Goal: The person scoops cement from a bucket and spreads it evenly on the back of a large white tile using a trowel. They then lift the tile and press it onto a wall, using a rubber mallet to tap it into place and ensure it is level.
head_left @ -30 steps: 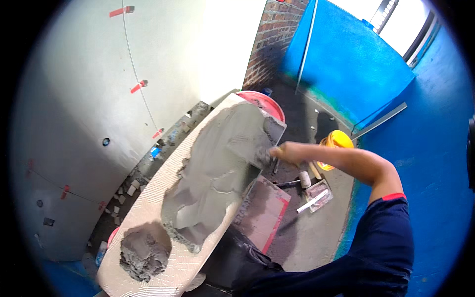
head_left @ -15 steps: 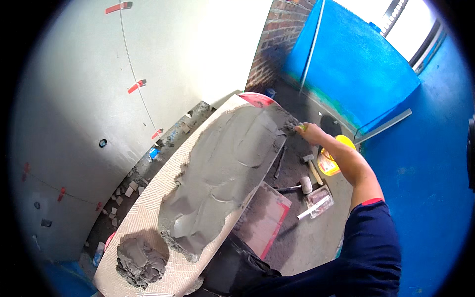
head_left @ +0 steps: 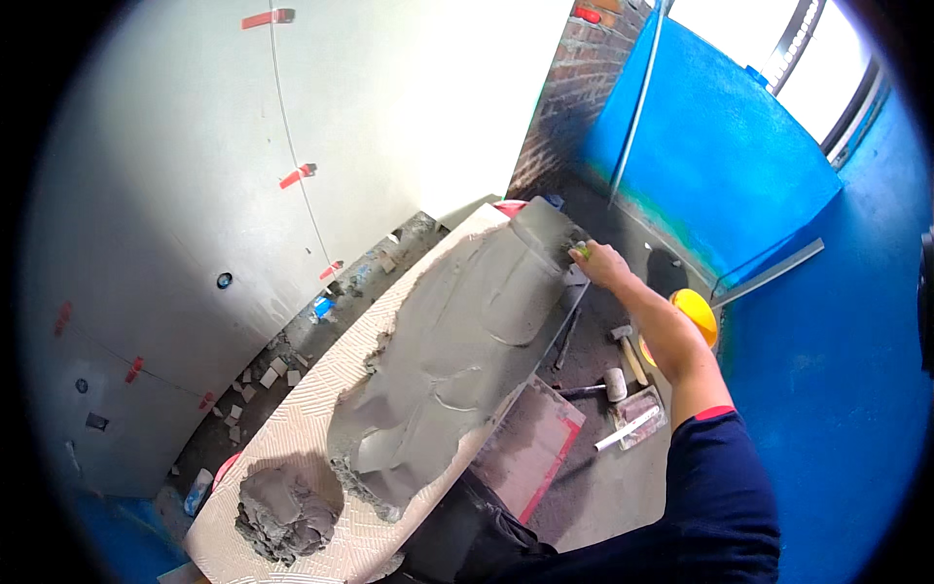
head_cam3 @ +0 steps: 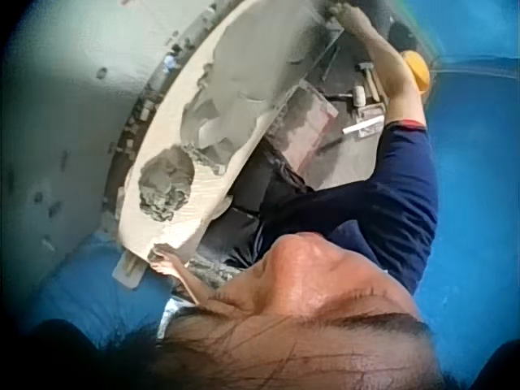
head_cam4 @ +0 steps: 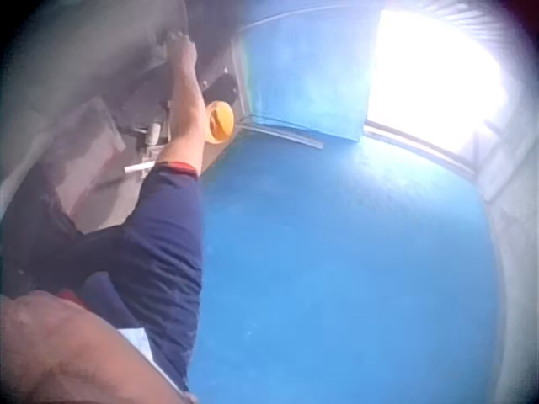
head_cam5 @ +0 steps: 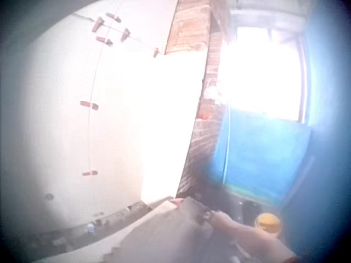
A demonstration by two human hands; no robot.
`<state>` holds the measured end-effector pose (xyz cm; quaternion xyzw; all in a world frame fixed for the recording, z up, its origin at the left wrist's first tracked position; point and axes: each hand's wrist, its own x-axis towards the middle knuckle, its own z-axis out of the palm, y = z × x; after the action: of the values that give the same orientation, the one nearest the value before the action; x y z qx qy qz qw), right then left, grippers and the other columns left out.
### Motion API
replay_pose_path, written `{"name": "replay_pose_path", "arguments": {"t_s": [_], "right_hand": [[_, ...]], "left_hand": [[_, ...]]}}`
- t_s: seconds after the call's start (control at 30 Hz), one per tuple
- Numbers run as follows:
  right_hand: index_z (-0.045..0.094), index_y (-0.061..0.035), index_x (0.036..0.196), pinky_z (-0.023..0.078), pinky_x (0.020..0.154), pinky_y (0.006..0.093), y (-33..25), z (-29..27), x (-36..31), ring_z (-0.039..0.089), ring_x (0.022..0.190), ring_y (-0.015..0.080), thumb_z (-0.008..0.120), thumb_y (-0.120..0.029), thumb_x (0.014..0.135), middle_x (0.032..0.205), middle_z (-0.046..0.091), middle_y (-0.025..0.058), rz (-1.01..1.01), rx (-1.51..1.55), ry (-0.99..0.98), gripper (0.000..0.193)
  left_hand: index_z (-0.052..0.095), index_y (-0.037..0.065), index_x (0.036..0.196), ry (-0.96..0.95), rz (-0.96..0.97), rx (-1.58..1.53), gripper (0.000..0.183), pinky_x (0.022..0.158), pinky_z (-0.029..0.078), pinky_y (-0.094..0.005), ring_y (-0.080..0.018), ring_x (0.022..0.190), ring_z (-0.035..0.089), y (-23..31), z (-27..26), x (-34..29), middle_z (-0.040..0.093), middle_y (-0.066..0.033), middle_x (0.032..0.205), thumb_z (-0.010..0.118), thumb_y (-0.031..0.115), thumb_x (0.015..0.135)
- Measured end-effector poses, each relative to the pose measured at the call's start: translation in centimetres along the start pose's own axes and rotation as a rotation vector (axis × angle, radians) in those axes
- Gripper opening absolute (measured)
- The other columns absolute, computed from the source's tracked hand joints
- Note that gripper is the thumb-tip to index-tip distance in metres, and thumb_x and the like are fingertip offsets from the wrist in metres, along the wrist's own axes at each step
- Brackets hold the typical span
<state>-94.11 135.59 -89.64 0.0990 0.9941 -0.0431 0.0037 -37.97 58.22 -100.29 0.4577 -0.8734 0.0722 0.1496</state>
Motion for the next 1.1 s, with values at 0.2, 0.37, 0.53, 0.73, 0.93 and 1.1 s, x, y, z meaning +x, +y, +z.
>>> {"name": "replay_pose_path", "arguments": {"t_s": [0.2,0.37,0.53,0.73,0.93,1.1], "right_hand": [[0.058,0.0023,0.107,0.054,0.077,0.0489,-1.9,-1.9,1.1,0.068,0.086,0.0414,0.049,-0.051,0.096,0.095,0.068,0.0255,-0.019,0.147,0.067,0.055],[0.057,0.0028,0.102,0.05,0.045,0.0423,-5.8,-4.2,3.6,0.061,0.054,0.0261,0.051,-0.036,0.098,0.075,0.062,0.0135,0.061,0.78,-0.433,0.04],[0.063,0.0061,0.092,0.055,0.056,0.045,-3.8,0.3,6.1,0.07,0.07,0.0338,0.048,-0.029,0.095,0.076,0.066,0.0213,0.068,0.415,-0.275,0.039],[0.061,-0.0017,0.11,0.053,0.075,0.0485,-1.1,0.8,0.9,0.066,0.083,0.0433,0.046,-0.037,0.098,0.091,0.066,0.0286,0.007,0.1,0.189,0.04],[0.064,-0.0058,0.098,0.043,0.042,0.0302,-5.3,-3.4,-1.4,0.052,0.046,0.0132,0.048,-0.042,0.1,0.066,0.056,0.0019,0.134,0.979,-0.318,0.039],[0.062,-0.0065,0.092,0.042,0.041,0.0314,-11.0,-1.3,2.0,0.049,0.043,0.0157,0.045,-0.044,0.102,0.061,0.054,0.0045,0.109,0.898,-0.4,0.042]], "left_hand": [[0.046,-0.001,0.13,0.03,0.022,0.065,0.066,0.075,0.05,-0.0587,-0.0477,0.099,0.057,0.3,-0.2,-0.5,0.053,-0.0284,0.117,0.054,0.053,0.094],[0.048,-0.001,0.126,0.032,0.006,0.044,0.061,0.074,0.05,-0.0587,-0.0467,0.094,0.057,-1.3,0.1,-0.7,0.054,-0.0272,0.111,0.056,0.051,0.094],[0.049,-0.004,0.118,0.07,0.099,-0.005,0.063,0.07,0.051,-0.0562,-0.0457,0.088,0.058,-1.2,1.2,0.1,0.056,-0.0263,0.105,0.057,0.053,0.093],[0.049,-0.001,0.124,0.021,-0.005,-0.014,0.063,0.074,0.051,-0.0575,-0.0463,0.096,0.057,0.1,0.1,-0.3,0.054,-0.0267,0.113,0.056,0.053,0.093],[0.046,0.003,0.133,-0.083,-0.078,0.047,0.064,0.079,0.05,-0.0586,-0.0466,0.104,0.055,0.6,-1.3,-0.2,0.051,-0.0261,0.123,0.053,0.054,0.094],[0.046,0.001,0.132,-0.031,-0.039,0.013,0.064,0.078,0.05,-0.0589,-0.0476,0.103,0.055,0.9,-1.3,-0.3,0.051,-0.0276,0.121,0.053,0.054,0.095]]}}
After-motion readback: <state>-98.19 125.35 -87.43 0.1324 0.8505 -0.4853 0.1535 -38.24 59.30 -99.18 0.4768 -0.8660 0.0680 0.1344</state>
